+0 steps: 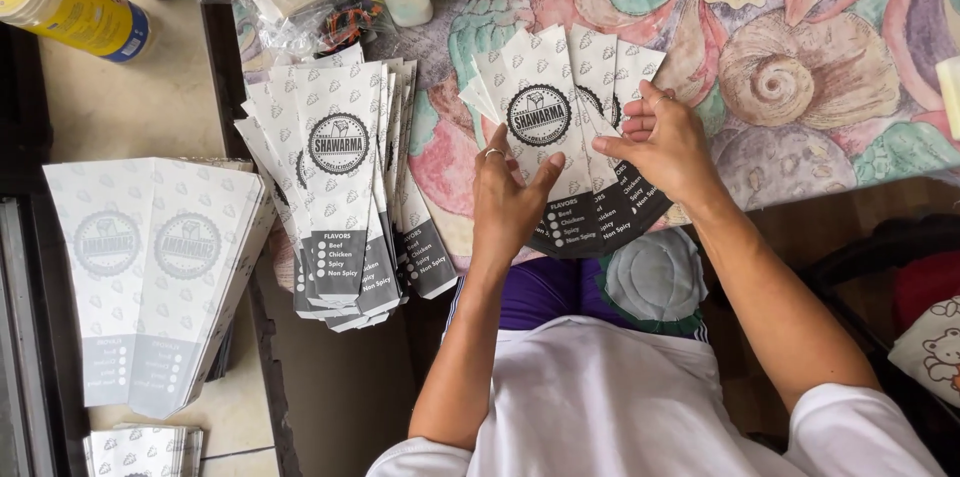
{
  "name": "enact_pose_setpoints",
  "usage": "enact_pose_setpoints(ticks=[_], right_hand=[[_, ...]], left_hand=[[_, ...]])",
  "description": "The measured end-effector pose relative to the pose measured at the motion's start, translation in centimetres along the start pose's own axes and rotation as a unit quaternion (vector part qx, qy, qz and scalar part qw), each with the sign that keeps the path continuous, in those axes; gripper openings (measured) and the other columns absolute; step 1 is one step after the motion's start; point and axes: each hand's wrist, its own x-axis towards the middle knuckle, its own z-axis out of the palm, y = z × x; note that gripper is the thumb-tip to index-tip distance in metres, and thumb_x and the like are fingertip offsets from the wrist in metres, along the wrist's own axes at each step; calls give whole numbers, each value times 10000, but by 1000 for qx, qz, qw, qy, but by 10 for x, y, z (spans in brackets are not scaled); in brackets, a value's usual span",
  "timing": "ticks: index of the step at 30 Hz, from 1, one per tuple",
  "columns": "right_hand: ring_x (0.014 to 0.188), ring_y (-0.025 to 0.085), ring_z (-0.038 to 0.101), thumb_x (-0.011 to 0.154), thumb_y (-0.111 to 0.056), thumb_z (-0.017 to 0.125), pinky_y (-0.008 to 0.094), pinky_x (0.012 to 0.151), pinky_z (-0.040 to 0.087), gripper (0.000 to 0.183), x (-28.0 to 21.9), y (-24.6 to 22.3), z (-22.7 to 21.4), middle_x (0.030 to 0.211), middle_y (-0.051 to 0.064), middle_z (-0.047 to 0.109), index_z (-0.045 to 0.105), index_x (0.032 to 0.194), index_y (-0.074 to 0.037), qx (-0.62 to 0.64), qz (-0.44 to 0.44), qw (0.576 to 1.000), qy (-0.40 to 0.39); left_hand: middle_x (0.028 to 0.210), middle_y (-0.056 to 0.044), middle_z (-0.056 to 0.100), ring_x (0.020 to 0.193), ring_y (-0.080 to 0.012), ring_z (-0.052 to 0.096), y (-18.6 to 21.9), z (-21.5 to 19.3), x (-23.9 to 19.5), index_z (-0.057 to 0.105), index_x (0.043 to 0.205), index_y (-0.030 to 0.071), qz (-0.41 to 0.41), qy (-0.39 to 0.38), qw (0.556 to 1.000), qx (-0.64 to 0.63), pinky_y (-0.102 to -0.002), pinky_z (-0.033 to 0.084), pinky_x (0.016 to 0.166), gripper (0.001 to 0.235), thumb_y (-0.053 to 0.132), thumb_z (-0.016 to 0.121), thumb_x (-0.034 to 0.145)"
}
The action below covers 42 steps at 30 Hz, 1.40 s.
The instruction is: Applying glue to the edges of paper shawarma wrappers and stacking them for assembly.
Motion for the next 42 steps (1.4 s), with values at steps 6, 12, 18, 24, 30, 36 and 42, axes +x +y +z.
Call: enact_pose_setpoints(ticks=[6, 12, 18, 24, 30, 36, 42], right_hand=[[1026, 354, 677, 779, -198, 965, 370, 815, 601, 873, 12, 12, -10, 1150, 276, 595, 503, 1423, 167, -83, -2, 996, 41], [1272, 437, 525, 863, -30, 860, 472, 1056, 494, 879, 21, -14, 8, 1350, 376, 480, 307, 1516, 173, 79, -55, 995, -25], [993, 272, 706, 841, -219, 882, 381, 845, 583, 598, 33, 3, 16, 1088, 190, 670, 650, 1300, 86, -145, -46, 988, 17], [1003, 279, 715, 789, -284, 885, 493, 1045, 296, 678, 43, -7, 28, 957, 140, 730, 632, 1280, 111, -108, 30, 993, -33], [1172, 466, 587, 779, -211, 884, 611, 1076, 390, 711, 18, -76, 18, 1160, 325, 586, 575, 1273, 196, -145, 45, 979, -133], [1378, 549, 420, 813, -167, 849, 655, 1105, 362, 959, 13, -105, 16, 1378, 384, 404, 285, 1526, 136, -197, 63, 962, -177], [1319, 574, 480, 737, -41, 882, 642, 1045, 431, 1006, 26, -99, 13, 1325, 465, 482, 280, 1525, 129, -136, 63, 972, -179]], left_hand=[[1347, -407, 497, 1133, -500, 670, -6, -13, -1, 427, 1490, -93, -23, -28, 999, -24, -549, 599, 897, 892, 369, 818, 834], [1359, -414, 470, 1164, -518, 648, -6, -3, 1, 429, 1473, -117, -1, -41, 999, -30, -568, 585, 935, 846, 327, 797, 854], [1367, -407, 473, 1182, -517, 638, -6, -16, -8, 436, 1472, -101, -14, -34, 997, -69, -565, 585, 926, 863, 357, 807, 841], [1395, -422, 411, 1227, -551, 588, 1, -16, -17, 437, 1477, -95, -21, -37, 991, -128, -590, 569, 948, 863, 338, 813, 832], [1399, -422, 389, 1242, -561, 568, -5, -17, -21, 437, 1473, -99, -24, -32, 983, -177, -581, 575, 935, 828, 296, 806, 846], [1366, -409, 389, 1225, -562, 571, -15, -10, -16, 445, 1446, -115, -16, -28, 978, -206, -566, 605, 877, 774, 250, 800, 864], [1351, -385, 397, 1213, -511, 585, -18, -4, -21, 405, 1456, -123, -13, -26, 968, -248, -513, 607, 844, 776, 234, 783, 881]])
